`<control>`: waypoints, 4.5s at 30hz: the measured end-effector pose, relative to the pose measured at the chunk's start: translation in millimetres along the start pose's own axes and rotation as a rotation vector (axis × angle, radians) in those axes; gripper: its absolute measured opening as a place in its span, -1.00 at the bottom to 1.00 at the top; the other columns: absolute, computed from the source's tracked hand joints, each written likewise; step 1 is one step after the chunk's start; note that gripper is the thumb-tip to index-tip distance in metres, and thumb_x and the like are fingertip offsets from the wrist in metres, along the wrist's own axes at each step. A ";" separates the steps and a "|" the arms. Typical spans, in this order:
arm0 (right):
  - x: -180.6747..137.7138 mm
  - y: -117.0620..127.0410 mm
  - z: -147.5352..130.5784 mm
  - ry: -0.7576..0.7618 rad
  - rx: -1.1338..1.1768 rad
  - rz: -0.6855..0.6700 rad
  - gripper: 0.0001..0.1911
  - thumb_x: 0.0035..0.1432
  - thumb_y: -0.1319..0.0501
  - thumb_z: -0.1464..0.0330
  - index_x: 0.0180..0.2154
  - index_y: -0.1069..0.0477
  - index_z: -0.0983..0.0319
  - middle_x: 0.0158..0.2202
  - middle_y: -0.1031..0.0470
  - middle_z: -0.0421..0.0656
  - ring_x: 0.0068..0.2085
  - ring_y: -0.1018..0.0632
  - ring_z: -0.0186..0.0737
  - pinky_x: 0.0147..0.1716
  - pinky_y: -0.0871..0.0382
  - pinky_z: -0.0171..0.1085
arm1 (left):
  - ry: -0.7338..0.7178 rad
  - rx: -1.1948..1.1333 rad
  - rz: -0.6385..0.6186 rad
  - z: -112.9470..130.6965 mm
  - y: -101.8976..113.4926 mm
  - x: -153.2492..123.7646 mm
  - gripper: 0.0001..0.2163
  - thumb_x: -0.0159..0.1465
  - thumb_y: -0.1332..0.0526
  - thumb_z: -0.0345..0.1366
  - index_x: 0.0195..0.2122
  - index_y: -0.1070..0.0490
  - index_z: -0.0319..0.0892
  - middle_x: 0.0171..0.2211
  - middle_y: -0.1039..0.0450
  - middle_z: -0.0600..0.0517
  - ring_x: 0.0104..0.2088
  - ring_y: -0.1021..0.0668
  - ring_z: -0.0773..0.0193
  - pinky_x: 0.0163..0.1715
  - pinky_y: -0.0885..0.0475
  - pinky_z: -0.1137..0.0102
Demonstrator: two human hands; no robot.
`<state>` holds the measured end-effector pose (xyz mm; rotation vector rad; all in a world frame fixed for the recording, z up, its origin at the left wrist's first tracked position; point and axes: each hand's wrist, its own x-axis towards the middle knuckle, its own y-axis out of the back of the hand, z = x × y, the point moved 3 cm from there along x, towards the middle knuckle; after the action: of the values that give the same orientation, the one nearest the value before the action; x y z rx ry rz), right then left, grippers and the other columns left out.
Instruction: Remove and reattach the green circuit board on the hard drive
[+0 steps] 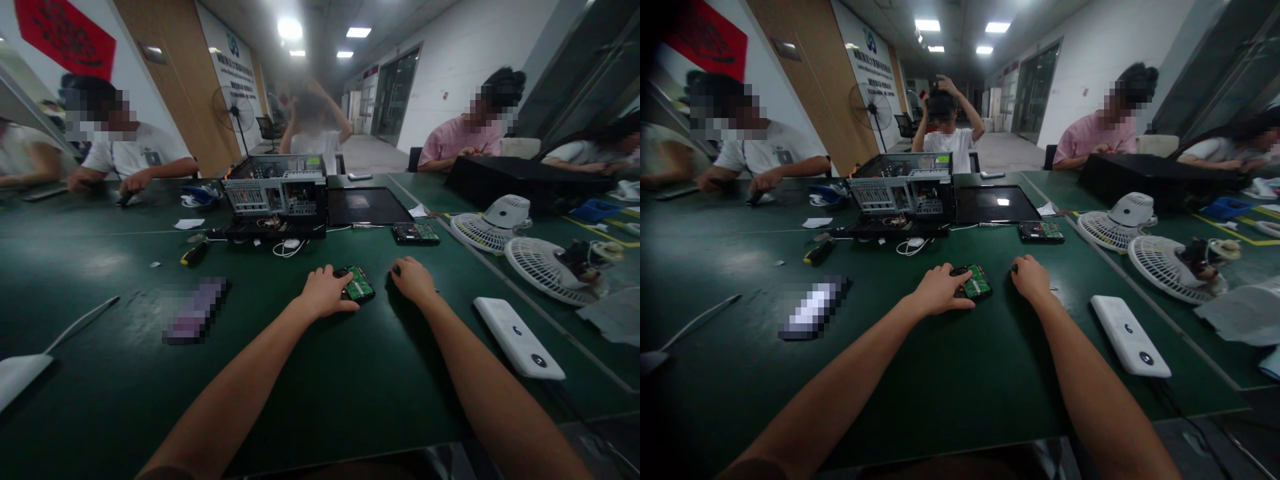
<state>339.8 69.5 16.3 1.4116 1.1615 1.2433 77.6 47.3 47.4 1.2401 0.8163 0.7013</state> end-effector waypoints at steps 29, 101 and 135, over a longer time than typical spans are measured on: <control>-33.5 40.2 -64.1 0.437 0.423 -0.118 -0.90 0.17 -0.28 0.38 -0.24 -0.55 0.14 -0.24 -0.63 -0.21 -0.25 -0.57 -0.24 -0.24 -0.31 -0.31 | -0.100 0.031 -0.058 -1.5 7.2 -9.0 -0.29 0.27 -0.11 0.26 0.42 -0.03 0.26 0.20 -0.20 -0.20 0.10 -0.43 -0.22 0.05 -0.36 0.01; -33.0 36.5 -62.6 0.449 0.407 -0.186 -0.86 0.20 -0.25 0.30 -0.25 -0.59 0.14 -0.28 -0.62 -0.19 -0.31 -0.55 -0.25 -0.29 -0.29 -0.31 | -0.086 0.032 -0.109 0.0 12.3 -10.0 -0.26 0.26 -0.14 0.26 0.43 0.01 0.28 0.26 -0.17 -0.17 0.12 -0.42 -0.21 0.06 -0.36 0.03; -33.1 34.2 -62.1 0.461 0.437 -0.227 -0.86 0.21 -0.26 0.29 -0.21 -0.56 0.14 -0.22 -0.62 -0.16 -0.24 -0.56 -0.20 -0.24 -0.33 -0.28 | -0.093 0.023 -0.111 -1.2 10.7 -9.3 -0.26 0.26 -0.14 0.26 0.43 0.01 0.27 0.26 -0.16 -0.16 0.13 -0.41 -0.21 0.06 -0.35 0.02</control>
<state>279.1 34.0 50.6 1.2760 1.9477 1.2316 71.4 42.3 59.1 1.2292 0.8121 0.5419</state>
